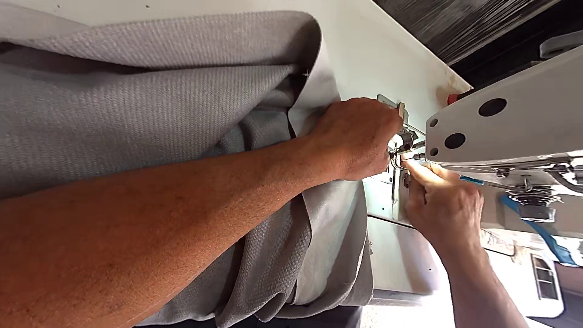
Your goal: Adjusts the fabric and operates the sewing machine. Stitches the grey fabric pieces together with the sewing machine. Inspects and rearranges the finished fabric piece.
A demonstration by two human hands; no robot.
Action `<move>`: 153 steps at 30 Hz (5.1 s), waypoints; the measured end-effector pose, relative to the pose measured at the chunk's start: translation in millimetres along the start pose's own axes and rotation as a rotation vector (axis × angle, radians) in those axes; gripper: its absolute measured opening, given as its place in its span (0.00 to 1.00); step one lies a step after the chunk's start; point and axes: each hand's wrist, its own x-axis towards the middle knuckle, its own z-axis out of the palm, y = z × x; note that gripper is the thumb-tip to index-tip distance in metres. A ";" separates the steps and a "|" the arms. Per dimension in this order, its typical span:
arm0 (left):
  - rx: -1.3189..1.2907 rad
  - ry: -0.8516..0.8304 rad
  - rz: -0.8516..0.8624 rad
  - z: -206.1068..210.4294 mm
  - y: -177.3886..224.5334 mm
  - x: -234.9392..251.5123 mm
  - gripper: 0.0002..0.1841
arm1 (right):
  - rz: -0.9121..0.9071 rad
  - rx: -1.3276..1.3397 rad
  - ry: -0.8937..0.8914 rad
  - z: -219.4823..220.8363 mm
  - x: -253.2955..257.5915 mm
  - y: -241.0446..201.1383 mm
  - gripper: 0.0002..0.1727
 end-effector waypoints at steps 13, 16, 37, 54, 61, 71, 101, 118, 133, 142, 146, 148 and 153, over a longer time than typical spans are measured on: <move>-0.028 0.019 -0.017 -9.7 -10.0 6.0 0.09 | 0.261 0.120 0.070 10.3 18.1 17.6 0.18; 0.005 -0.024 0.071 -14.3 -12.4 6.3 0.10 | 0.266 0.129 0.105 13.4 18.5 18.3 0.19; 0.065 -0.050 0.095 -21.7 -18.6 5.0 0.12 | 0.257 -0.030 0.021 16.8 41.2 35.5 0.23; -0.037 0.108 0.070 -13.5 -15.2 9.3 0.15 | 0.428 0.141 0.055 -0.3 8.2 28.4 0.20; -0.289 0.316 0.251 4.3 3.5 10.0 0.48 | 0.406 0.222 0.172 -2.8 -12.7 45.0 0.14; -0.185 0.542 0.027 41.6 56.5 14.0 0.72 | 0.349 0.314 0.280 3.0 -11.0 42.7 0.12; -0.057 0.604 0.279 32.0 38.9 30.6 0.69 | 0.272 0.486 0.310 6.2 -2.2 61.7 0.15; 0.109 0.249 0.538 -18.9 -14.4 24.6 0.56 | 0.262 0.509 0.377 8.3 -2.8 65.0 0.14; 0.149 0.347 0.343 -3.3 -19.5 30.9 0.20 | 0.342 0.488 0.349 13.2 2.0 68.1 0.15; 0.090 0.321 0.192 -2.3 -16.3 28.6 0.17 | 0.406 0.368 0.387 -2.4 -22.5 47.2 0.16; 0.061 0.285 0.110 -5.5 -12.7 26.6 0.18 | 0.299 0.333 0.453 2.3 -25.5 33.5 0.13; 0.045 0.258 0.091 -6.8 -13.3 26.6 0.18 | 0.228 0.317 0.472 3.5 -23.5 30.7 0.13; 0.018 0.223 0.063 -7.7 -16.6 26.2 0.18 | 0.060 0.312 0.452 10.4 -18.2 25.3 0.12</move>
